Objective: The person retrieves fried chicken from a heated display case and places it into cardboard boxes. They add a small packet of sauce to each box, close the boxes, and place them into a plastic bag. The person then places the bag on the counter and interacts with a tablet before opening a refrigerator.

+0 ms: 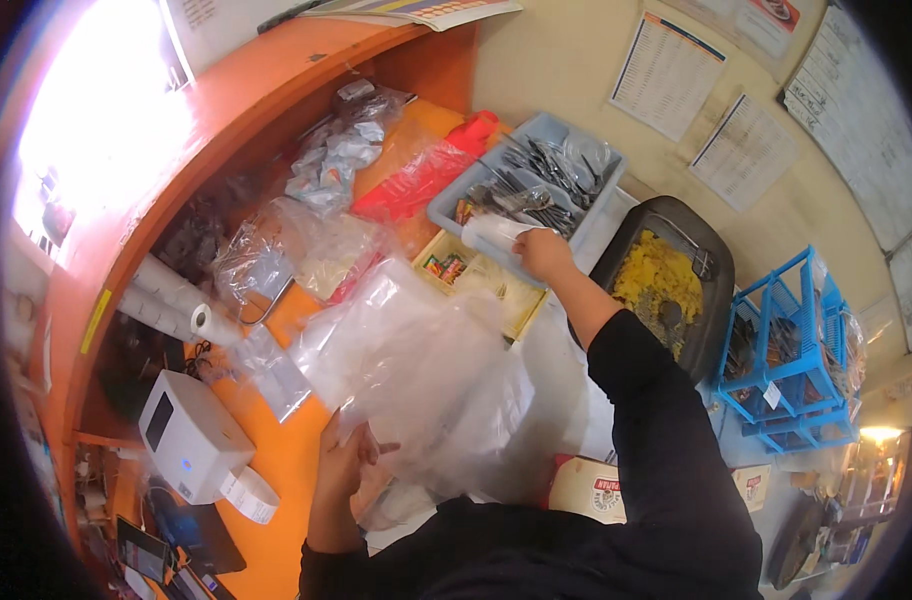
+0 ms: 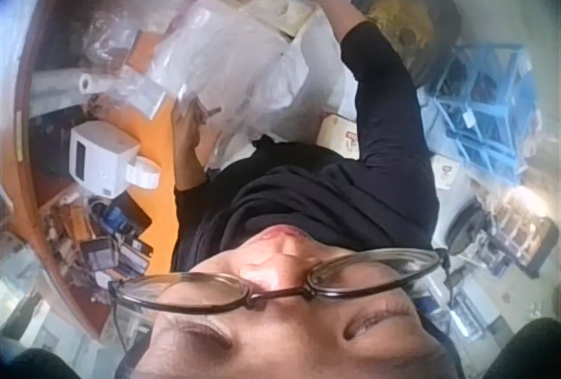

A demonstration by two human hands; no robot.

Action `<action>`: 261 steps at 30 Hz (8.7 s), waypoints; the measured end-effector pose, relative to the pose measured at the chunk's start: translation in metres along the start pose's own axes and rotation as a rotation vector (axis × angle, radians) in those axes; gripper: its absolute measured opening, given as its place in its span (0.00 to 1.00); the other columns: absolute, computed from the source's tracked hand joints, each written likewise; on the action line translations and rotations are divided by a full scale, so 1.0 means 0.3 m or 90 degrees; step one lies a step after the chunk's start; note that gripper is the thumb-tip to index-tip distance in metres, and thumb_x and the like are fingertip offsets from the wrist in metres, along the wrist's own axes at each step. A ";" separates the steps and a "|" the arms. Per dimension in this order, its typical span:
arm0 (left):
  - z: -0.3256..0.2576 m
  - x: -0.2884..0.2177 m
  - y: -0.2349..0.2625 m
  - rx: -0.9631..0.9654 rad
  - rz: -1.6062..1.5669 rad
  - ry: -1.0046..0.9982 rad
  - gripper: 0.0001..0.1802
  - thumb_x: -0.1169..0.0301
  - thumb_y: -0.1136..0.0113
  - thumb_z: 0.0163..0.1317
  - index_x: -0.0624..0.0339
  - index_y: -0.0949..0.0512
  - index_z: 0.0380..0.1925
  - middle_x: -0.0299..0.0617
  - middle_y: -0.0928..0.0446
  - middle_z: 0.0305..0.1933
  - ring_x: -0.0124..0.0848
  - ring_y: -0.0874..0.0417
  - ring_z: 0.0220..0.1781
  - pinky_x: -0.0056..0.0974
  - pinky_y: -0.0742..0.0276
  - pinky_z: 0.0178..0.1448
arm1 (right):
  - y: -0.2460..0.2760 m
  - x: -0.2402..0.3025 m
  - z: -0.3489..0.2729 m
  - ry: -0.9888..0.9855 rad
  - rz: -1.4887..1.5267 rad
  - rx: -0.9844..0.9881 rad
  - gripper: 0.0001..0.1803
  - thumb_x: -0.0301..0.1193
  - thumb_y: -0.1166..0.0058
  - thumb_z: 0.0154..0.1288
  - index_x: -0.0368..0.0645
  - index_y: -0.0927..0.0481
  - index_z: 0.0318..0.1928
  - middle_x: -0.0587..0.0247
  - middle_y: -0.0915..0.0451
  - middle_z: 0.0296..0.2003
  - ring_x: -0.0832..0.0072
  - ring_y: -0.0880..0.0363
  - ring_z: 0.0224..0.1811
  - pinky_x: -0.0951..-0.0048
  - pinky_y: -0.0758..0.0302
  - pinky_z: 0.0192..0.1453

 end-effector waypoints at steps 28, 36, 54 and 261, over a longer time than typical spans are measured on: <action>0.027 0.202 -0.161 0.097 -0.489 0.116 0.05 0.68 0.47 0.67 0.53 0.30 0.33 0.31 0.34 0.23 0.24 0.32 0.23 0.35 0.25 0.32 | -0.031 0.408 -0.931 0.331 -0.007 0.471 0.14 0.32 0.46 0.62 0.45 0.20 0.48 0.58 0.18 0.40 0.55 0.20 0.45 0.58 0.25 0.50; -0.115 0.446 0.049 -0.274 -0.262 0.099 0.07 0.68 0.45 0.66 0.54 0.32 0.31 0.32 0.36 0.20 0.25 0.35 0.18 0.35 0.31 0.22 | 0.339 0.418 -0.494 0.242 0.349 0.021 0.11 0.23 0.50 0.61 0.40 0.18 0.43 0.53 0.16 0.39 0.64 0.16 0.41 0.63 0.21 0.44; -0.117 0.409 -0.116 -0.061 -0.116 0.164 0.06 0.67 0.46 0.67 0.51 0.33 0.34 0.30 0.38 0.21 0.25 0.35 0.21 0.36 0.31 0.23 | 0.144 -0.041 -0.093 -0.021 0.036 -0.258 0.05 0.35 0.38 0.55 0.52 0.13 0.32 0.58 0.16 0.32 0.58 0.19 0.38 0.58 0.25 0.43; -0.490 0.400 -0.847 0.612 0.637 -0.232 0.17 0.66 0.49 0.68 0.59 0.23 0.52 0.52 0.21 0.48 0.47 0.20 0.49 0.42 0.26 0.53 | 0.365 -0.420 -1.379 -0.367 0.122 -0.130 0.17 0.42 0.47 0.60 0.41 0.19 0.40 0.48 0.17 0.38 0.50 0.19 0.41 0.57 0.23 0.45</action>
Point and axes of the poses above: each hand's wrist, its own z-axis towards the middle knuckle, its own y-axis out of the back of the hand, x = y × z, the point moved 6 cm from there along z, towards the middle knuckle
